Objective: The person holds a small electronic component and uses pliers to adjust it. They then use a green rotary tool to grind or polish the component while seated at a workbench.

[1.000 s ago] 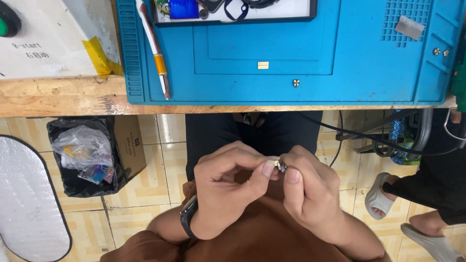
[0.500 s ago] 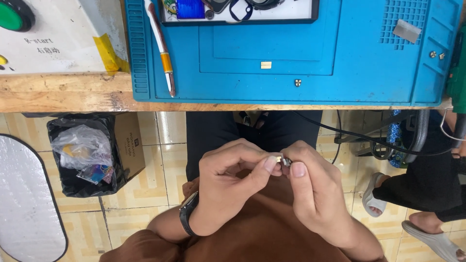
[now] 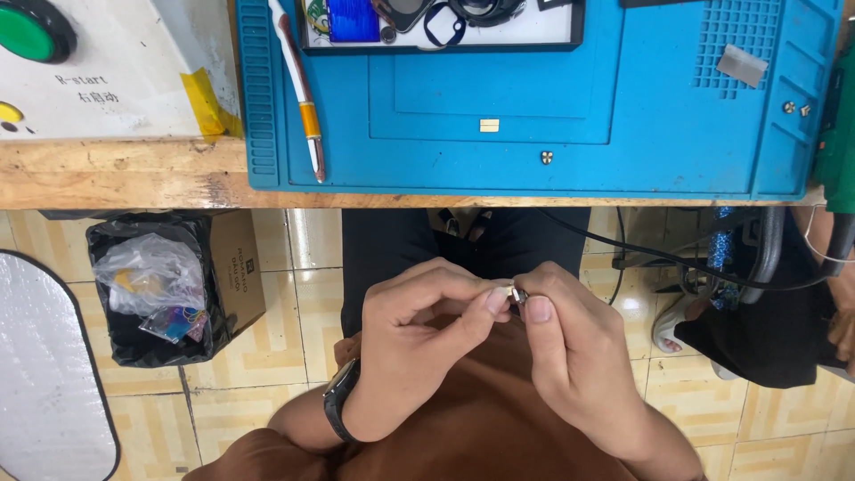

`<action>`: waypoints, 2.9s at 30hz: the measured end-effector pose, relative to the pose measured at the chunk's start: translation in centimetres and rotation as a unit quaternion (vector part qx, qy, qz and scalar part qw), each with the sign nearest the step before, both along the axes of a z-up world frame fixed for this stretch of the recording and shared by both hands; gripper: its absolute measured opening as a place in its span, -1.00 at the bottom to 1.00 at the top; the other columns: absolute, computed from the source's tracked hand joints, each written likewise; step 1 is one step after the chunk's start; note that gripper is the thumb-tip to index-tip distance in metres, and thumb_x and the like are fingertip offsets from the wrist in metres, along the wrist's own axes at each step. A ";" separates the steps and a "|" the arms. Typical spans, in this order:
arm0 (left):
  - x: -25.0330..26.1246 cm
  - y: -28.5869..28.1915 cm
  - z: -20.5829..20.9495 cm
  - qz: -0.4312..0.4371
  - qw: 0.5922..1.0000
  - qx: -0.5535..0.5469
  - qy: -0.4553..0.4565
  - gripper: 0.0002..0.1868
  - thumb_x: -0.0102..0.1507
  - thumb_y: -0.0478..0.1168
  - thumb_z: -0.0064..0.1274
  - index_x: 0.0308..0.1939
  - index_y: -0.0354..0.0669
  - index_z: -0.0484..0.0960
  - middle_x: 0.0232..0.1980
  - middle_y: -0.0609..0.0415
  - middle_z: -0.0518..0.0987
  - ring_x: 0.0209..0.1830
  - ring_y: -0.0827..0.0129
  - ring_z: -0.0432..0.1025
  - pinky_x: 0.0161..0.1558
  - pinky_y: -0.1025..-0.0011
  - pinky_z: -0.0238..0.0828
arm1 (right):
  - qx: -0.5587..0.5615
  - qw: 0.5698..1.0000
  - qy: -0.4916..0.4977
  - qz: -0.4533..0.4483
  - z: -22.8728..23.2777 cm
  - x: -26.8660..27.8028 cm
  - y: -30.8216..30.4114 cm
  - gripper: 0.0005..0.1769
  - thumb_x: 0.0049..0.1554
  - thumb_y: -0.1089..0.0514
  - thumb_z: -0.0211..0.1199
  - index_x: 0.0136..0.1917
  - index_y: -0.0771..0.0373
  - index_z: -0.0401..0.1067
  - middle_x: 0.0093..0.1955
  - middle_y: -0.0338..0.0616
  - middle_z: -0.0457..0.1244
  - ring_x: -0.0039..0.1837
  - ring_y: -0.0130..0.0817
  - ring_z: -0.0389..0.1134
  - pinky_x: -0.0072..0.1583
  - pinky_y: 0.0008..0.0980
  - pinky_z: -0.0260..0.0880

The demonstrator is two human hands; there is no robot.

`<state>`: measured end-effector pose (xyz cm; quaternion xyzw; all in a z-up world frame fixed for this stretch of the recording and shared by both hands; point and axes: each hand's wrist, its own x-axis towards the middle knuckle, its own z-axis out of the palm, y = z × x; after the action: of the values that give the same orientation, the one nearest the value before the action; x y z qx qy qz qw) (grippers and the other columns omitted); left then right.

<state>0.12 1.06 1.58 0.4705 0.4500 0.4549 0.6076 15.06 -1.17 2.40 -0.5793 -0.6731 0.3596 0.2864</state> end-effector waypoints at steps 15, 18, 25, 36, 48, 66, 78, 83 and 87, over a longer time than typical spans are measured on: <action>0.1 -0.3 -0.6 0.015 0.990 -0.075 -0.121 -0.98 0.15 -0.40 0.09 -0.34 -0.31 0.58 -0.37 -0.05 0.58 -0.36 0.38 0.52 -0.23 0.59 0.58 | -0.003 1.000 0.012 -0.014 -0.8 -0.1 -0.2 -0.64 0.23 0.12 -0.28 -0.22 0.34 0.26 -0.34 -0.15 0.13 -0.33 -0.38 0.11 -0.24 -0.44 0.07; 0.0 -0.2 -0.5 0.011 0.991 -0.080 -0.109 -0.98 0.15 -0.38 0.09 -0.37 -0.29 0.59 -0.39 -0.04 0.58 -0.38 0.39 0.52 -0.26 0.60 0.57 | -0.010 1.000 0.015 -0.009 -0.6 -0.2 -0.1 -0.64 0.23 0.13 -0.29 -0.22 0.33 0.26 -0.34 -0.15 0.13 -0.33 -0.38 0.10 -0.24 -0.44 0.06; -0.4 0.2 -0.2 -0.007 0.991 -0.096 -0.096 -0.96 0.15 -0.36 0.08 -0.38 -0.29 0.60 -0.40 -0.06 0.57 -0.42 0.37 0.55 -0.30 0.61 0.58 | -0.030 0.999 0.019 -0.016 -0.2 -0.4 0.0 -0.60 0.24 0.10 -0.32 -0.19 0.33 0.28 -0.37 -0.18 0.09 -0.34 -0.41 0.07 -0.24 -0.44 0.05; -0.5 0.4 0.0 -0.007 0.994 -0.079 -0.073 -0.96 0.15 -0.36 0.08 -0.37 -0.29 0.60 -0.41 -0.03 0.57 -0.42 0.43 0.53 -0.30 0.64 0.59 | -0.026 0.999 0.009 -0.015 -0.2 -0.4 0.3 -0.61 0.23 0.12 -0.32 -0.20 0.35 0.28 -0.34 -0.15 0.14 -0.33 -0.38 0.11 -0.23 -0.44 0.08; -1.4 -0.5 -0.5 0.026 0.991 -0.096 -0.087 -0.96 0.15 -0.39 0.07 -0.35 -0.32 0.60 -0.39 -0.07 0.56 -0.42 0.38 0.53 -0.26 0.59 0.62 | -0.018 1.000 -0.013 0.014 -0.9 -1.2 0.2 -0.64 0.23 0.13 -0.29 -0.19 0.35 0.26 -0.33 -0.14 0.13 -0.32 -0.36 0.11 -0.23 -0.42 0.07; -10.4 -9.9 -0.4 0.218 0.965 -0.088 -0.116 -0.94 0.16 -0.36 0.08 -0.31 -0.29 0.62 -0.36 -0.06 0.58 -0.42 0.37 0.56 -0.24 0.62 0.60 | -0.002 0.977 0.003 0.211 -0.8 -11.1 -2.9 -0.56 0.24 0.12 -0.32 -0.19 0.39 0.32 -0.35 -0.10 0.14 -0.32 -0.38 0.13 -0.22 -0.46 0.13; -13.6 -13.4 -0.7 0.289 0.946 -0.068 -0.129 -0.94 0.16 -0.36 0.07 -0.33 -0.30 0.61 -0.36 -0.04 0.57 -0.42 0.38 0.55 -0.24 0.59 0.63 | -0.007 0.964 -0.001 0.267 -0.9 -15.3 -4.8 -0.57 0.24 0.13 -0.33 -0.19 0.39 0.31 -0.35 -0.12 0.14 -0.33 -0.39 0.09 -0.23 -0.46 0.09; -14.5 -14.2 -0.8 0.306 0.941 -0.064 -0.129 -0.95 0.16 -0.35 0.08 -0.34 -0.28 0.61 -0.36 -0.02 0.57 -0.42 0.39 0.56 -0.26 0.61 0.61 | -0.032 0.959 0.024 0.280 -0.7 -16.5 -5.3 -0.58 0.25 0.13 -0.31 -0.17 0.40 0.31 -0.32 -0.09 0.19 -0.32 -0.41 0.14 -0.24 -0.51 0.17; -14.9 -14.6 -0.9 0.309 0.940 -0.063 -0.129 -0.95 0.16 -0.36 0.08 -0.33 -0.29 0.61 -0.36 -0.02 0.58 -0.42 0.38 0.56 -0.26 0.61 0.61 | -0.040 0.957 0.003 0.288 -0.4 -17.0 -5.5 -0.56 0.25 0.10 -0.33 -0.19 0.37 0.32 -0.33 -0.14 0.17 -0.32 -0.44 0.12 -0.24 -0.52 0.14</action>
<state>-14.82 -13.54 0.70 0.2062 0.5183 0.6483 0.5182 -1.99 -6.62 2.03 -0.3705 -0.7957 0.4554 0.1489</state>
